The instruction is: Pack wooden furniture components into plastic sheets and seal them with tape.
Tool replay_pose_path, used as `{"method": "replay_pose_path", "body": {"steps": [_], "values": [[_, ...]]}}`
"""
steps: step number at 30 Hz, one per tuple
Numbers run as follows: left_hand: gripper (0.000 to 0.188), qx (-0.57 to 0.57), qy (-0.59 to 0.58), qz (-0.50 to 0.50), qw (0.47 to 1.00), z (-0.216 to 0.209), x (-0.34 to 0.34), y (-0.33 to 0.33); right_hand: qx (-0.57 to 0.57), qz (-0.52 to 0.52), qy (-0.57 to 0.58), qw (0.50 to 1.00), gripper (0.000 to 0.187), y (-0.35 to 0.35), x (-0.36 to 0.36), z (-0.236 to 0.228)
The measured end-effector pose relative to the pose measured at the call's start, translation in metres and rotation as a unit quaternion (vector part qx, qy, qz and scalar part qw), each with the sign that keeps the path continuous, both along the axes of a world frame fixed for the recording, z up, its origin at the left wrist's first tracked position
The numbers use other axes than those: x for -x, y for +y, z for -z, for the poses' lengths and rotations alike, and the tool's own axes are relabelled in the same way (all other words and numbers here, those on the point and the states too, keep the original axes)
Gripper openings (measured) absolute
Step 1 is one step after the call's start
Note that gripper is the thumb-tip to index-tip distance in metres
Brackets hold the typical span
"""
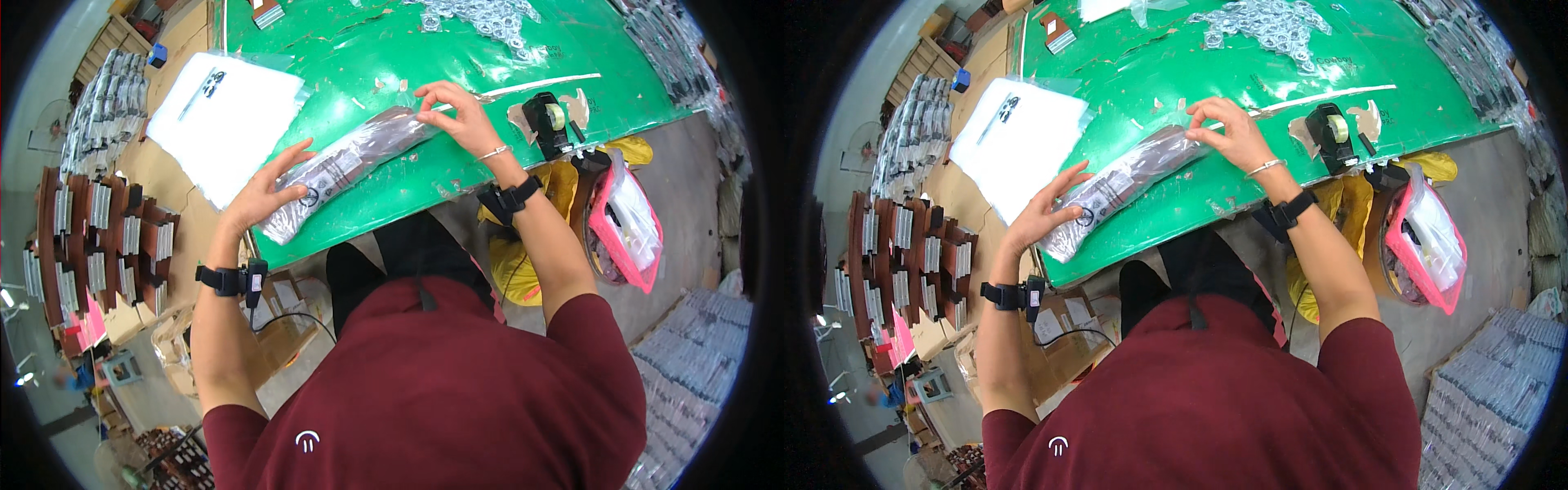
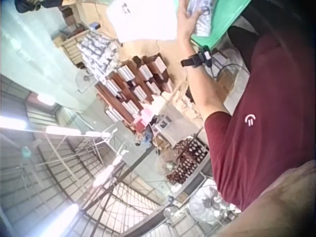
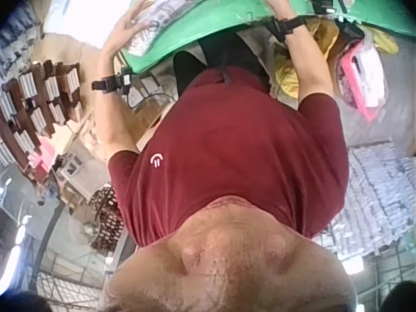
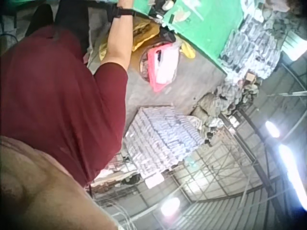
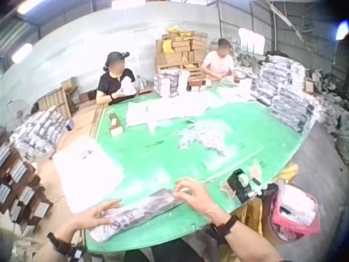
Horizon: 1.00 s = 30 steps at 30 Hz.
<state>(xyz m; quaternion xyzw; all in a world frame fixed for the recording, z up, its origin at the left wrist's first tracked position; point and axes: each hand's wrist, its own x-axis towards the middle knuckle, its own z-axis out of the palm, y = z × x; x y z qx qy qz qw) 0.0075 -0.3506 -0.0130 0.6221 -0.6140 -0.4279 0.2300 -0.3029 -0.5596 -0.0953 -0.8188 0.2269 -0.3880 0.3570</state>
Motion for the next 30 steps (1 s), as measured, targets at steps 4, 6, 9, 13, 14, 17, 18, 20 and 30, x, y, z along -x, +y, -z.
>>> {"method": "replay_pose_path", "body": {"steps": [4,6,9,13,14,17,18,20,30], "values": [[0.077,-0.033,-0.148,-0.001,0.988,-0.007,0.027,-0.023,-0.183,-0.029,-0.032,0.982,0.023,-0.004,-0.015,0.006],[0.071,0.012,-0.203,-0.056,0.977,0.003,0.049,-0.047,-0.166,0.008,-0.002,0.986,0.024,-0.003,-0.019,0.011],[0.058,0.068,-0.156,-0.089,0.981,0.039,0.058,-0.074,-0.193,0.031,-0.015,0.981,0.024,0.002,-0.027,0.011],[0.047,0.047,-0.128,-0.124,0.983,0.059,0.070,-0.088,-0.191,0.084,-0.004,0.978,0.026,0.000,-0.029,0.017],[0.045,0.088,-0.155,-0.141,0.974,0.061,0.077,-0.086,-0.196,0.099,-0.009,0.976,0.027,-0.002,-0.029,0.020],[0.042,0.101,-0.176,-0.167,0.965,0.061,0.078,-0.087,-0.212,0.118,0.012,0.970,0.030,-0.007,-0.030,0.026],[0.041,0.078,-0.171,-0.176,0.966,0.060,0.077,-0.087,-0.214,0.117,0.014,0.970,0.030,-0.007,-0.031,0.029],[0.042,0.085,-0.178,-0.178,0.964,0.063,0.076,-0.088,-0.219,0.131,0.026,0.966,0.031,-0.008,-0.033,0.034],[0.047,0.091,-0.175,-0.155,0.968,0.068,0.075,-0.085,-0.177,0.168,0.007,0.970,0.024,0.011,-0.045,0.027]]}}
